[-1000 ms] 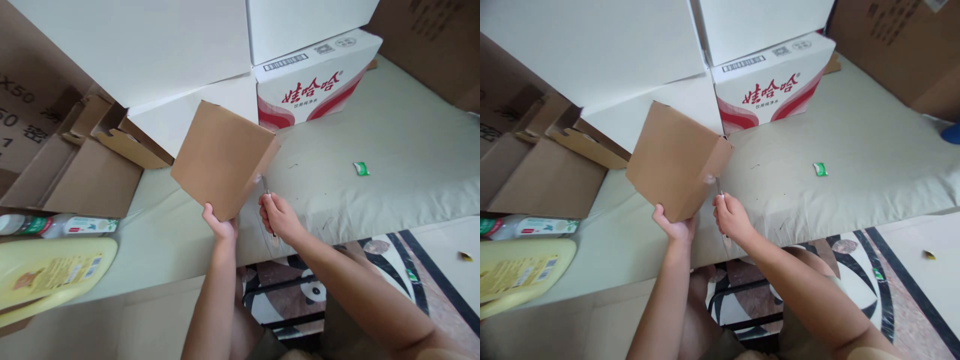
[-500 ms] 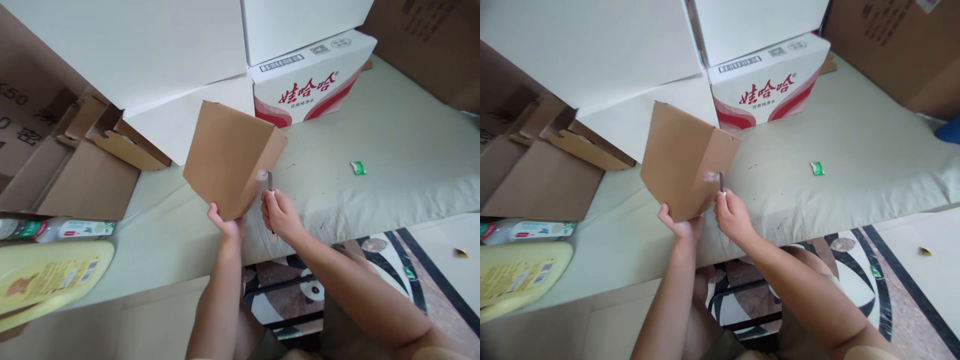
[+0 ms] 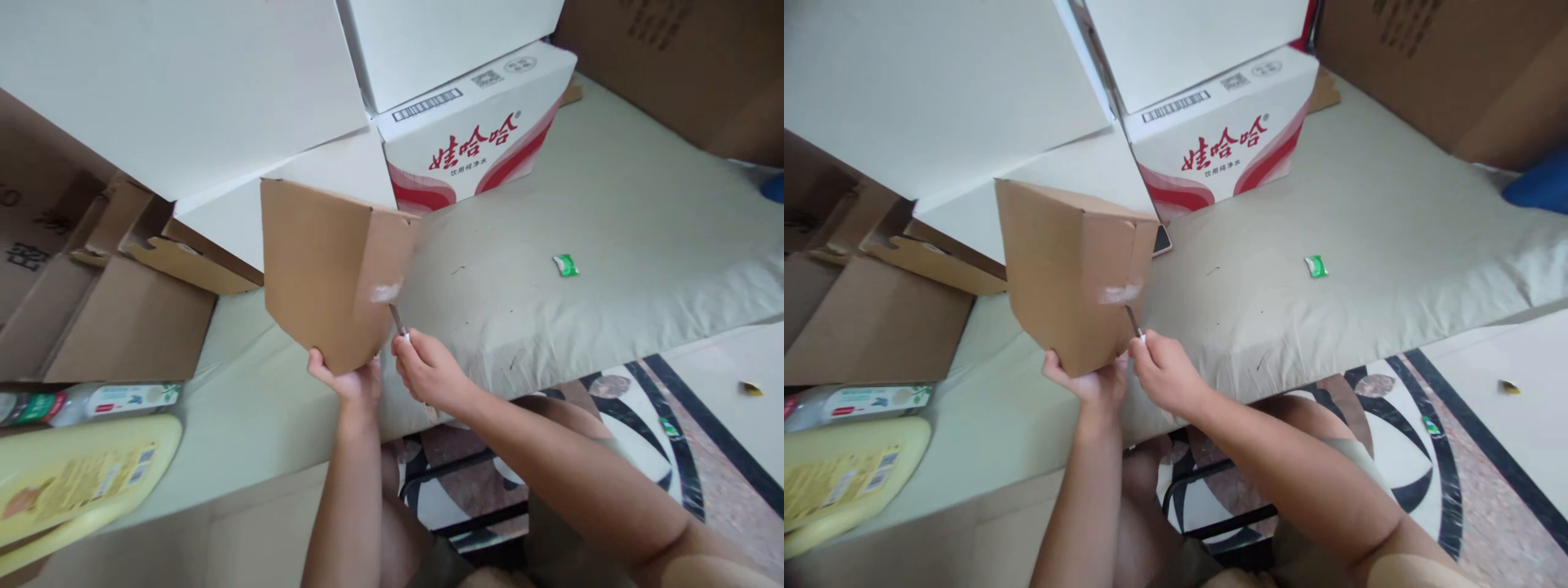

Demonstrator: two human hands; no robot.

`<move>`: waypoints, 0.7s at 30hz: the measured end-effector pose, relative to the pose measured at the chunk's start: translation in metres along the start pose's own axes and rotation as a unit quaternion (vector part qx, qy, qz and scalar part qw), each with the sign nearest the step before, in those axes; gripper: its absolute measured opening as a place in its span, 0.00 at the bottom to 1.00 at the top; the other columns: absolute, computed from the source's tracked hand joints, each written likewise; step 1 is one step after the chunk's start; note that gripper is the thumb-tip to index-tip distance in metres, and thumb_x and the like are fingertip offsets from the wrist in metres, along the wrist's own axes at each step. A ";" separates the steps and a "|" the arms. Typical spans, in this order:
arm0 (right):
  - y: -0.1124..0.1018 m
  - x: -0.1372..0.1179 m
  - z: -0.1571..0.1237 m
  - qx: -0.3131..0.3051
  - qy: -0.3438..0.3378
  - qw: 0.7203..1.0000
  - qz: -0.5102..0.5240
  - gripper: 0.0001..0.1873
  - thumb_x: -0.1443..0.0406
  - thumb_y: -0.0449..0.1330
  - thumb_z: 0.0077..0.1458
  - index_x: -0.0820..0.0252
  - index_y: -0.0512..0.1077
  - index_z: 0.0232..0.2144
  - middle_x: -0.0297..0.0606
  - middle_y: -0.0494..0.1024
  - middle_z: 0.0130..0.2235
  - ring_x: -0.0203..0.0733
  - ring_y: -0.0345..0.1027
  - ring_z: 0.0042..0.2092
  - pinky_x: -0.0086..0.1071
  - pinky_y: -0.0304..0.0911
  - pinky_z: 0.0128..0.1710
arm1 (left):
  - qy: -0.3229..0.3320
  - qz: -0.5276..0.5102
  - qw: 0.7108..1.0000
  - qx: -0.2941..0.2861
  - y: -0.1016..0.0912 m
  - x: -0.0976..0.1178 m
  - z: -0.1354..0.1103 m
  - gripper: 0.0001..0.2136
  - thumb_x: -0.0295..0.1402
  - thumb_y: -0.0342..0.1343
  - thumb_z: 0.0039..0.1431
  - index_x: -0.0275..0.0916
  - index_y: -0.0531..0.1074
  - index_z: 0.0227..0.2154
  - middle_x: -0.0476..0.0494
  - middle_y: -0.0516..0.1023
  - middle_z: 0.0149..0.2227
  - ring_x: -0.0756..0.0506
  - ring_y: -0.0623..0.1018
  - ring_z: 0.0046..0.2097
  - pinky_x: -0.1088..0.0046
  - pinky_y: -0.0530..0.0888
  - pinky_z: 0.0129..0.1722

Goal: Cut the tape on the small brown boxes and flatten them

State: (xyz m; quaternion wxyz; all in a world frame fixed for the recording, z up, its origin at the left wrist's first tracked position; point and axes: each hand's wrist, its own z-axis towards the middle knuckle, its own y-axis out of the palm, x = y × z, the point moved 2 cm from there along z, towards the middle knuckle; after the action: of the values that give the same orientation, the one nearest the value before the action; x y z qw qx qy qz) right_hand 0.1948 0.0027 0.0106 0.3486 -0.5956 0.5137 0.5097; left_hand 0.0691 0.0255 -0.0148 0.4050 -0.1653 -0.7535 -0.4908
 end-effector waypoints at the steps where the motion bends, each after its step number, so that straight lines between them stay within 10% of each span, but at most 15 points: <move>1: -0.001 0.001 -0.001 0.000 -0.001 1.000 -0.004 0.15 0.54 0.48 0.67 0.53 0.61 0.29 0.24 0.58 0.19 0.33 0.53 0.20 0.27 0.52 0.21 | -0.013 0.003 1.000 -0.002 0.000 0.002 0.000 0.31 0.61 0.52 0.51 0.44 0.80 0.46 0.39 0.83 0.49 0.37 0.81 0.45 0.66 0.75 0.36; 21: -0.010 -0.030 0.003 0.024 -0.080 0.996 -0.015 0.16 0.54 0.47 0.66 0.52 0.59 0.28 0.28 0.61 0.22 0.36 0.59 0.24 0.28 0.51 0.23 | -0.037 0.023 0.999 -0.022 0.011 0.002 -0.004 0.29 0.60 0.53 0.52 0.40 0.80 0.42 0.39 0.83 0.42 0.36 0.81 0.43 0.65 0.77 0.38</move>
State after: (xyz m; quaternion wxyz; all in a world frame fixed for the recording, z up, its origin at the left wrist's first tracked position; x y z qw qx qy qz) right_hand 0.2046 0.0156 0.0379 0.4103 -0.5523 0.4873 0.5377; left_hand 0.0763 0.0264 -0.0057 0.3844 -0.2095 -0.7530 -0.4912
